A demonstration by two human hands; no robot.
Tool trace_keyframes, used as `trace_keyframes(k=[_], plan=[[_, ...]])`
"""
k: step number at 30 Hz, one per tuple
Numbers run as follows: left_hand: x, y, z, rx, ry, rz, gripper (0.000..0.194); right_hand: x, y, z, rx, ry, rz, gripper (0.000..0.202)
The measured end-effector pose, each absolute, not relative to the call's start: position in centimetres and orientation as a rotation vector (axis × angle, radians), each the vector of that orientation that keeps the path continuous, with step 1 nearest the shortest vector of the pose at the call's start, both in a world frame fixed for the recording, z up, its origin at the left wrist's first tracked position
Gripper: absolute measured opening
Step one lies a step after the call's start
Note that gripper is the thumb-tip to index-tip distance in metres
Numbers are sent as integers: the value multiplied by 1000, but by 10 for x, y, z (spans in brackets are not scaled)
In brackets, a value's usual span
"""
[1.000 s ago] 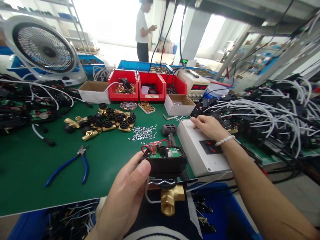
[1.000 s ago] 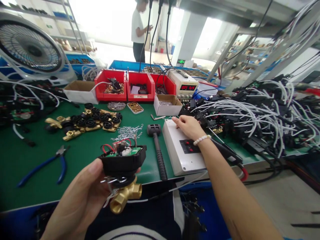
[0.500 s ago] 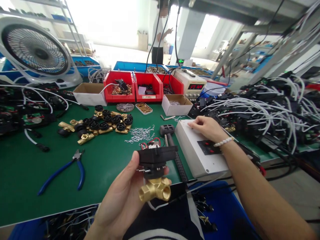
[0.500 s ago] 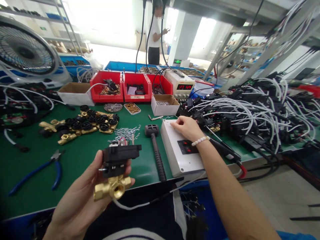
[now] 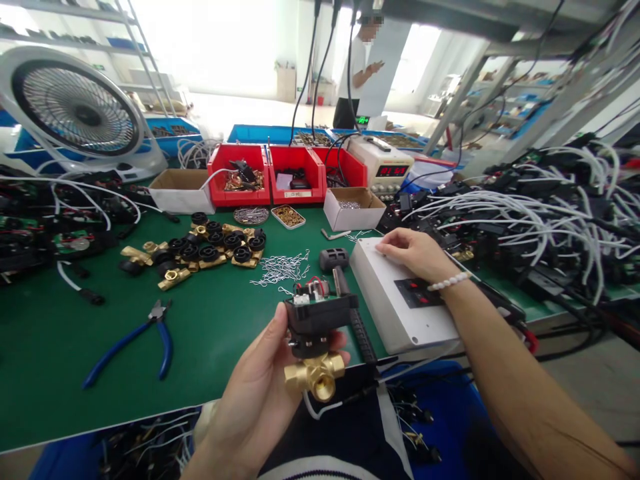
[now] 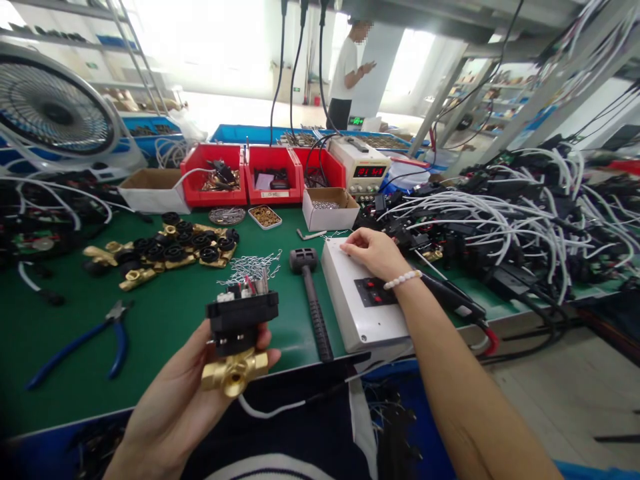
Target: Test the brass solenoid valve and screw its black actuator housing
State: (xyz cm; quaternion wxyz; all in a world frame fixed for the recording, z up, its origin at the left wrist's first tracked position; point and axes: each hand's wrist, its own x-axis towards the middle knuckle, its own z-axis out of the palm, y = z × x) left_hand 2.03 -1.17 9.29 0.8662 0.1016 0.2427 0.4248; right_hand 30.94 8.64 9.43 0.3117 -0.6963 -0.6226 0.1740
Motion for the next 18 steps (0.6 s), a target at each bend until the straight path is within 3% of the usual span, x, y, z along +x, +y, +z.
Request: trace_keyframes(k=[9,18], plan=[[16,-15,93,271,485,840,37,308,86,94,-1851,-1626,460,29],[16,-17,88,233,490,857,34,309,87,93,-1854,-1634,442,31]])
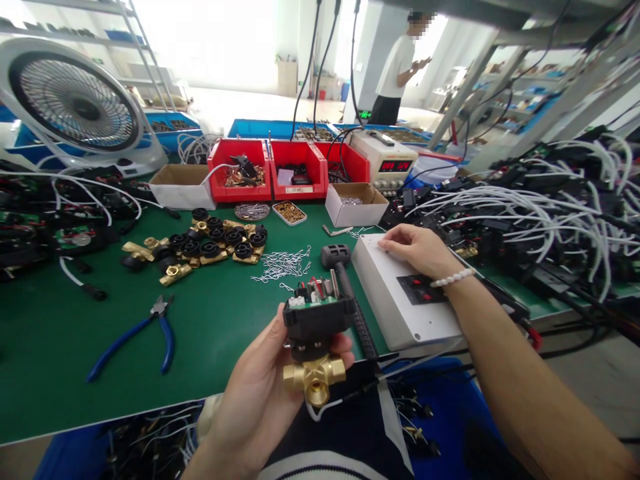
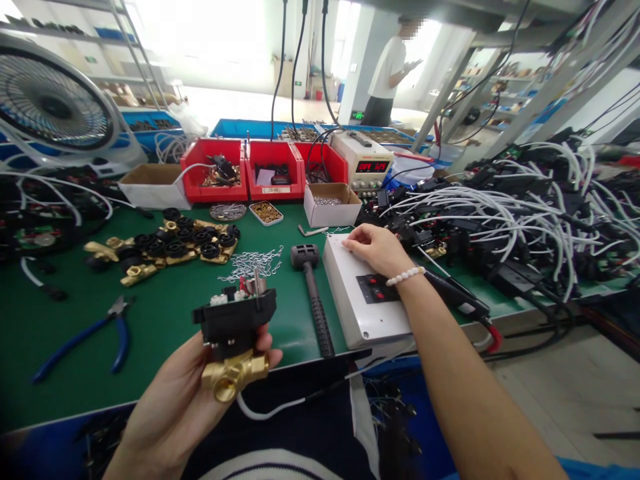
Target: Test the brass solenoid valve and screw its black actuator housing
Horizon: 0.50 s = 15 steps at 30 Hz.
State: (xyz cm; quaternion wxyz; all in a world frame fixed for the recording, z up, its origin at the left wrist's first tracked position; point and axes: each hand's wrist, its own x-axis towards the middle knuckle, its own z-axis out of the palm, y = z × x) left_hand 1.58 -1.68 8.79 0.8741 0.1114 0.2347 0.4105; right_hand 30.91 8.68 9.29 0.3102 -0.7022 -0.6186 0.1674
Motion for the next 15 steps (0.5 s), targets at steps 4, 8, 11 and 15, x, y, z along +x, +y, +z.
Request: trace_keyframes(k=[4,8,11,15], plan=[[16,-16,89,215,548,876,33,310,88,91,-1843,-1632,437,33],[18,-15,90,203,566,884,33,311,88,91,-1839,-1630,434,35],[20,-14,90,196,556,895,34,310,88,91,-1841,-1630,432,36],[19,-15,89,206,509,895,36,309,88,93,-1844,-1631,425,35]])
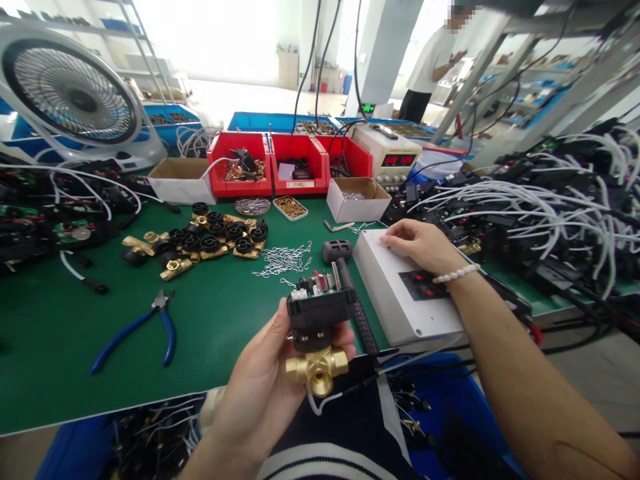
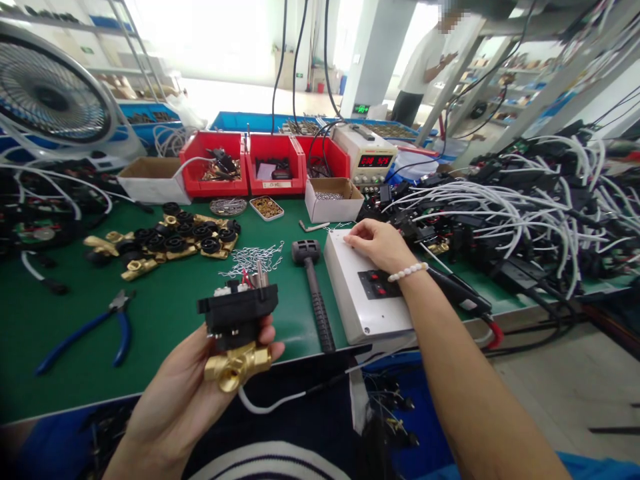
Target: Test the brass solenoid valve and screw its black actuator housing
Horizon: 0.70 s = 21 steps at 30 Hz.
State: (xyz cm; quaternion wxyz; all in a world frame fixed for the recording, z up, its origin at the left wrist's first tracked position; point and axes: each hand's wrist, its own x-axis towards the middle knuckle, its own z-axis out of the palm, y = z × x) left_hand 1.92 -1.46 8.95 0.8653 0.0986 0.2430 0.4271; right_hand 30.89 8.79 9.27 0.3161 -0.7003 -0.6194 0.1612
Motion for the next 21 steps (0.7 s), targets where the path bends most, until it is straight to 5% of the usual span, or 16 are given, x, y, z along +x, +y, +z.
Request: trace_keyframes(k=[21], plan=[[11,-13,80,248,453,874,26,304,86,97,-1878,-1614,420,26]])
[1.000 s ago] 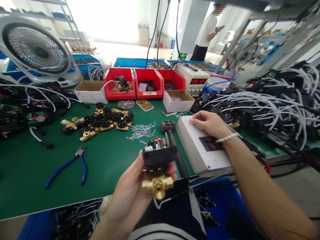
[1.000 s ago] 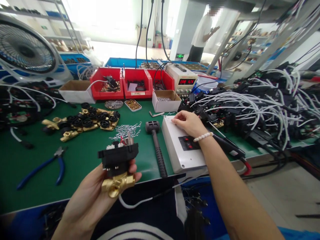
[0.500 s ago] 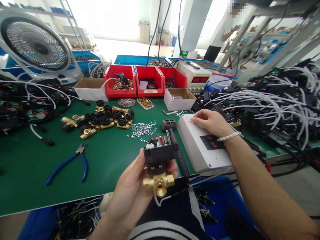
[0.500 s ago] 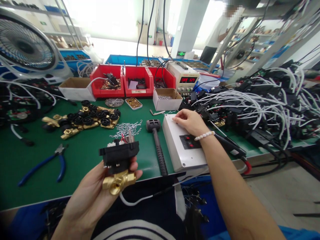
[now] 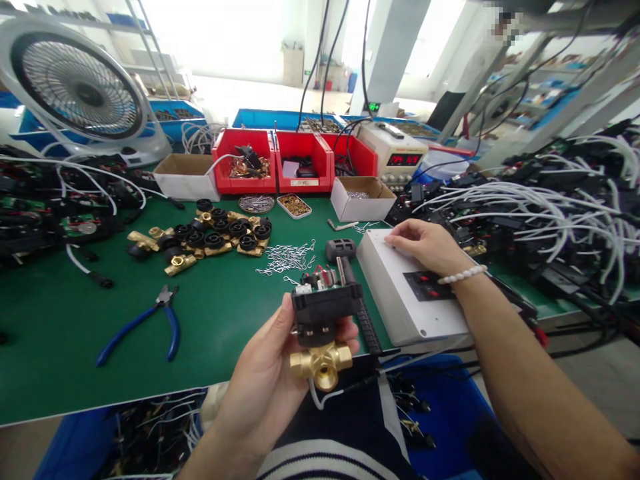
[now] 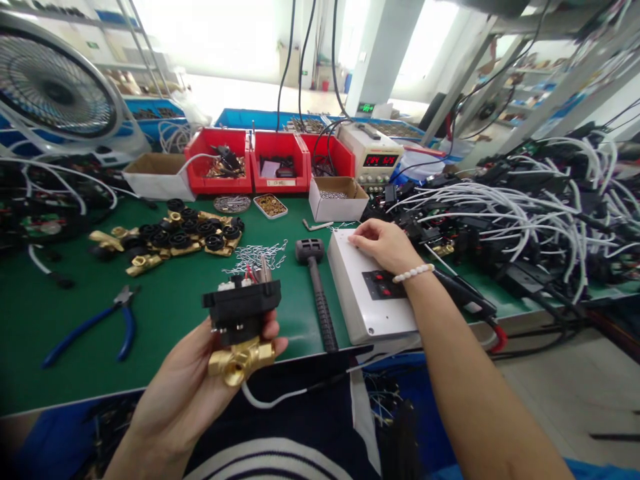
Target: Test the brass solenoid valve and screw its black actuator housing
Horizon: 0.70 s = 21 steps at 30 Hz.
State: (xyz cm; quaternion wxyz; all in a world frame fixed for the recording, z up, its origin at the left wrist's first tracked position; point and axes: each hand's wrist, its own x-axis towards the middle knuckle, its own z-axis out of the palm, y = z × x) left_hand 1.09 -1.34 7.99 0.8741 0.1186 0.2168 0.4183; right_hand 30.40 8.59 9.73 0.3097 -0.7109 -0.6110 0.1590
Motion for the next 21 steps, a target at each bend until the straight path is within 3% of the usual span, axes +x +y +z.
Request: trace_keyframes(k=[11,21], plan=[[15,-13,88,193,468,901,27,304,86,97,-1888,-1602,434,27],[18,-13,89,40,19,786,20,313,89,92,-1834,-1622,508,44]])
